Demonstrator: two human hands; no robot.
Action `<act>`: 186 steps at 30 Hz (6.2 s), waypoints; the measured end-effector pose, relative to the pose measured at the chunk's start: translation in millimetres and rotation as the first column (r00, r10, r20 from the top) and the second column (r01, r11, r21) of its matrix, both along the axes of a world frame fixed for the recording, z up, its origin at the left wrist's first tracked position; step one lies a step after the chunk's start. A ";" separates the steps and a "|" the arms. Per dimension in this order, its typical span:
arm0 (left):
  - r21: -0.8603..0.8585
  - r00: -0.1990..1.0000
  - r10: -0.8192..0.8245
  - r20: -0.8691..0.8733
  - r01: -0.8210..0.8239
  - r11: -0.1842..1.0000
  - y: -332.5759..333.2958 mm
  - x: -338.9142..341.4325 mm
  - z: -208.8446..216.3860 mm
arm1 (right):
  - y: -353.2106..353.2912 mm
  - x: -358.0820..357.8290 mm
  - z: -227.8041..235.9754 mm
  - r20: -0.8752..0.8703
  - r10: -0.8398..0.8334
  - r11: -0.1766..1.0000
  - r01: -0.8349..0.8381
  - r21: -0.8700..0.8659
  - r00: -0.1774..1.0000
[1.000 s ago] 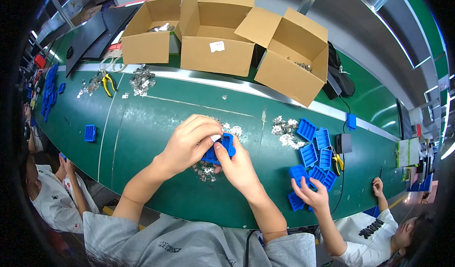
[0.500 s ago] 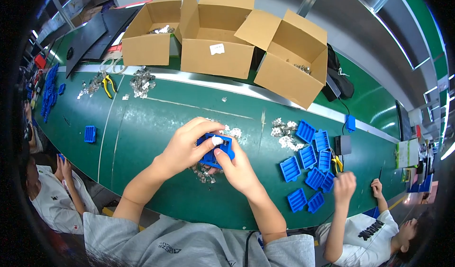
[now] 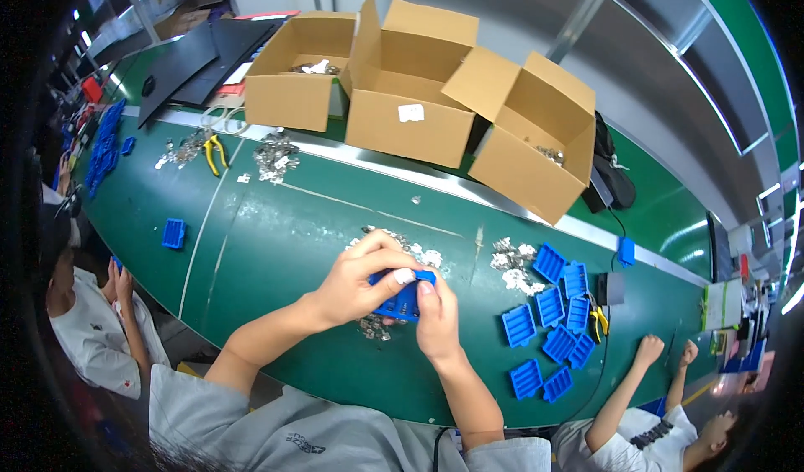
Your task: Picking up small metal clips from a pile and placing them into the compartments of blue plastic bins.
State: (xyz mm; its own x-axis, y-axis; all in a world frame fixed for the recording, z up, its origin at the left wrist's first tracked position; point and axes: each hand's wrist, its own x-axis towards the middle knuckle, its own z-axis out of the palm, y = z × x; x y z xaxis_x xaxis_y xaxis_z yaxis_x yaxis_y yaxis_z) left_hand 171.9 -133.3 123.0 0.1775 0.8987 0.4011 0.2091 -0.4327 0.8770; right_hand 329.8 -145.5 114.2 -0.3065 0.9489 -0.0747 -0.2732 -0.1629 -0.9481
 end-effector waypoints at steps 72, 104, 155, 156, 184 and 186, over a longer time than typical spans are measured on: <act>0.550 0.927 0.024 -0.374 0.201 0.811 -0.9 -37.9 31.5 | 11.6 26.7 17.8 -0.693 0.031 0.742 -0.481 -0.467 0.720; 0.256 0.949 0.229 -0.217 -0.171 0.951 7.1 -16.7 7.7 | 14.8 3.7 -5.8 -0.013 0.031 0.978 -0.033 -0.204 0.999; -0.313 0.974 -0.093 -0.207 0.024 0.949 85.5 69.1 -52.9 | -0.5 20.7 19.4 0.002 0.054 0.987 -0.054 0.154 0.999; -0.237 0.975 -0.123 -0.183 0.078 0.968 86.9 90.2 -77.1 | -5.6 21.7 24.6 0.045 0.179 0.976 -0.183 0.121 0.983; -0.078 0.924 -0.111 -0.365 0.089 0.993 82.2 122.2 -78.3 | -23.5 18.6 40.3 -0.108 0.319 0.948 -0.316 0.043 0.942; -0.222 0.962 -0.137 -0.235 0.084 0.971 68.8 103.8 -43.6 | -16.3 28.2 44.0 -0.113 0.392 0.918 -0.397 -0.026 0.913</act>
